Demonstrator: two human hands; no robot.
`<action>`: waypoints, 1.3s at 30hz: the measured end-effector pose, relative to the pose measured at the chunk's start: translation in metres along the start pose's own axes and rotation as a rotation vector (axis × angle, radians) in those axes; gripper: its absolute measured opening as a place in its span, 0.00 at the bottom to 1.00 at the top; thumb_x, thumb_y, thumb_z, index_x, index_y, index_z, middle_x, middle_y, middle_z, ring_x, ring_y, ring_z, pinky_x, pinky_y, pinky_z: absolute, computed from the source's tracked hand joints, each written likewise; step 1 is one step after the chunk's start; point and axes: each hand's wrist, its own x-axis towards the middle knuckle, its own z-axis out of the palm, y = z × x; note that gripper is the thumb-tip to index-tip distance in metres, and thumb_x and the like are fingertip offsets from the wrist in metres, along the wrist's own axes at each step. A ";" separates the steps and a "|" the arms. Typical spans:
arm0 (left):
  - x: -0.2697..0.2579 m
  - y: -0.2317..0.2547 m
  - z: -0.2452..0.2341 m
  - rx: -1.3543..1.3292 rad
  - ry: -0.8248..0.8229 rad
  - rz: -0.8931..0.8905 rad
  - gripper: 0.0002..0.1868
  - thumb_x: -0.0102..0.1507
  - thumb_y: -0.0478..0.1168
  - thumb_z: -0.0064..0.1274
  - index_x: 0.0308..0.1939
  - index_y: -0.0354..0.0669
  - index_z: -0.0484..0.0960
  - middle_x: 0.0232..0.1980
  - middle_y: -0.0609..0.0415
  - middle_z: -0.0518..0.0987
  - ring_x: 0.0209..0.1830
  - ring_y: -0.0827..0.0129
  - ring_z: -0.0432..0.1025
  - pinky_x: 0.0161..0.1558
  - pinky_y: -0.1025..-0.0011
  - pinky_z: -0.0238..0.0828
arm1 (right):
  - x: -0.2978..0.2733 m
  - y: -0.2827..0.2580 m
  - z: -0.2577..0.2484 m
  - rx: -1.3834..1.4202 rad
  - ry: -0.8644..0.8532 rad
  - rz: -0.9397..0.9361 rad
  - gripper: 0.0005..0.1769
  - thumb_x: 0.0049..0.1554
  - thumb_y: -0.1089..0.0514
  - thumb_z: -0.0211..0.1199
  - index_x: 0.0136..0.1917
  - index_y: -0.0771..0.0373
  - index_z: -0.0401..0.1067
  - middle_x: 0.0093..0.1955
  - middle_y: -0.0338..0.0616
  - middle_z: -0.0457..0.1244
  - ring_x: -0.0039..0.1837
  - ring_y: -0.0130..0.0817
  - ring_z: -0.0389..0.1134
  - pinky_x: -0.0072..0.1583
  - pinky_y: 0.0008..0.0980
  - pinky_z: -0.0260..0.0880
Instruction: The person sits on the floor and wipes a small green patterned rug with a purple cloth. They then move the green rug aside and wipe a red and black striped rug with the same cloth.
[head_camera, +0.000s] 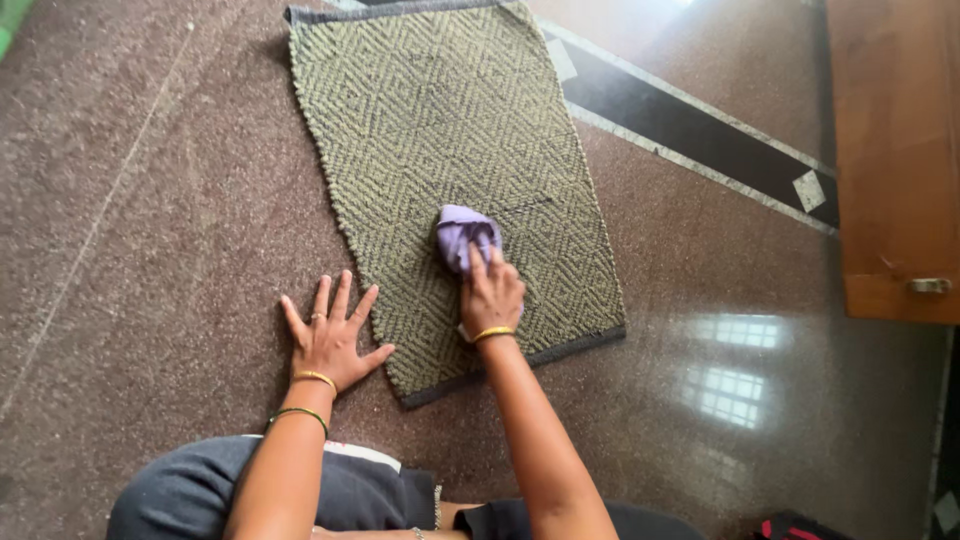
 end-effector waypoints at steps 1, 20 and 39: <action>-0.001 0.001 0.003 0.002 -0.011 -0.008 0.54 0.49 0.77 0.47 0.77 0.71 0.53 0.83 0.50 0.45 0.82 0.49 0.37 0.68 0.21 0.19 | 0.005 0.015 0.008 -0.044 -0.036 0.024 0.31 0.59 0.49 0.58 0.76 0.45 0.62 0.77 0.47 0.53 0.63 0.50 0.58 0.61 0.50 0.60; 0.001 0.001 -0.010 0.024 -0.088 -0.036 0.60 0.46 0.81 0.48 0.77 0.68 0.52 0.83 0.52 0.43 0.83 0.52 0.37 0.68 0.23 0.18 | 0.025 0.206 0.002 0.127 0.292 0.447 0.25 0.64 0.50 0.56 0.73 0.55 0.66 0.70 0.56 0.58 0.63 0.59 0.61 0.63 0.54 0.64; 0.006 0.010 -0.026 0.123 -0.269 -0.090 0.65 0.44 0.80 0.54 0.79 0.67 0.47 0.84 0.52 0.38 0.84 0.52 0.32 0.68 0.24 0.16 | -0.107 -0.050 -0.056 0.140 0.086 -0.302 0.37 0.51 0.63 0.57 0.74 0.55 0.63 0.72 0.50 0.57 0.62 0.50 0.61 0.60 0.45 0.62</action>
